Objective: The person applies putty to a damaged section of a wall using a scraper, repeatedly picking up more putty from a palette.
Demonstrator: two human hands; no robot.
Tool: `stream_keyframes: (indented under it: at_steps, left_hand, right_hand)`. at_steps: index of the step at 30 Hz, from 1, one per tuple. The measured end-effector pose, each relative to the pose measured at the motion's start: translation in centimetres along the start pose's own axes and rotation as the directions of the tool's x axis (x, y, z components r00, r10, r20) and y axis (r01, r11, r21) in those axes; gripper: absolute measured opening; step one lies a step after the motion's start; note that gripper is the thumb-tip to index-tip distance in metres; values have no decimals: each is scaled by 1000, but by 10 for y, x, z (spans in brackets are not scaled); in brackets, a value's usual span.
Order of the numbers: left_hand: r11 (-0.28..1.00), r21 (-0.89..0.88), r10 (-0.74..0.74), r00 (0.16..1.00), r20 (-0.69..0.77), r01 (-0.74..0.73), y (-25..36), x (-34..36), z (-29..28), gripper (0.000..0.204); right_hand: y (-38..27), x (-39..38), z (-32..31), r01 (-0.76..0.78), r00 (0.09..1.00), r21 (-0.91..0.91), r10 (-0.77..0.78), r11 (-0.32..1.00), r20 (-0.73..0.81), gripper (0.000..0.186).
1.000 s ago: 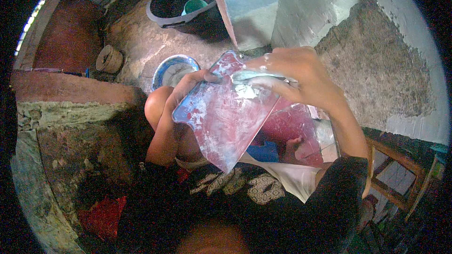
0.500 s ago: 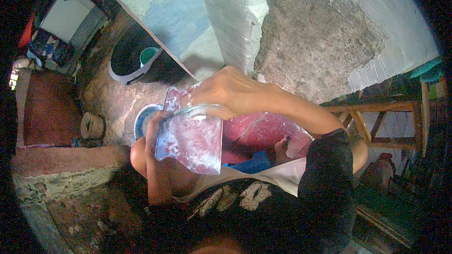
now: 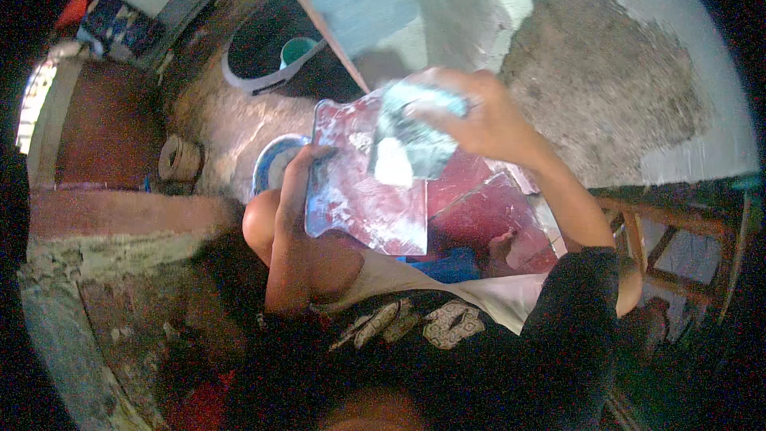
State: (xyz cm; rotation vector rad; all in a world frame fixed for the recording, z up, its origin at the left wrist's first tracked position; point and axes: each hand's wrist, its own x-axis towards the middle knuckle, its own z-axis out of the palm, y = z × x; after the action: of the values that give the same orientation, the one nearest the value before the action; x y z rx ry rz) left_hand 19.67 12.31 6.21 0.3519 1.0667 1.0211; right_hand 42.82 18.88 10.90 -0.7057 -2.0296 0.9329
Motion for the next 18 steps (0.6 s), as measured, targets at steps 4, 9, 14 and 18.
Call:
stream_keyframes:
  at_steps: [4, 9, 14, 18]
  left_hand:
    - [998, 22, -56, 998, -18, 56, 6, -5, -1, 30]
    - [999, -31, -17, 1000, -15, 16, -1, -1, -8, 29]
    - [990, -141, -19, 1000, 2, 19, -3, 2, -10, 27]
    - [987, -163, -7, 1000, 11, 8, 0, -1, -4, 27]
  right_hand:
    - [11, 3, -7, -231, 934, 157, 264, 960, -239, 19]
    - [33, 2, 0, -338, 819, 606, 542, 720, -189, 23]
    - [59, -13, 16, -434, 674, 832, 737, 346, 45, 23]
    - [79, -27, 28, -391, 659, 914, 726, 111, 194, 25]
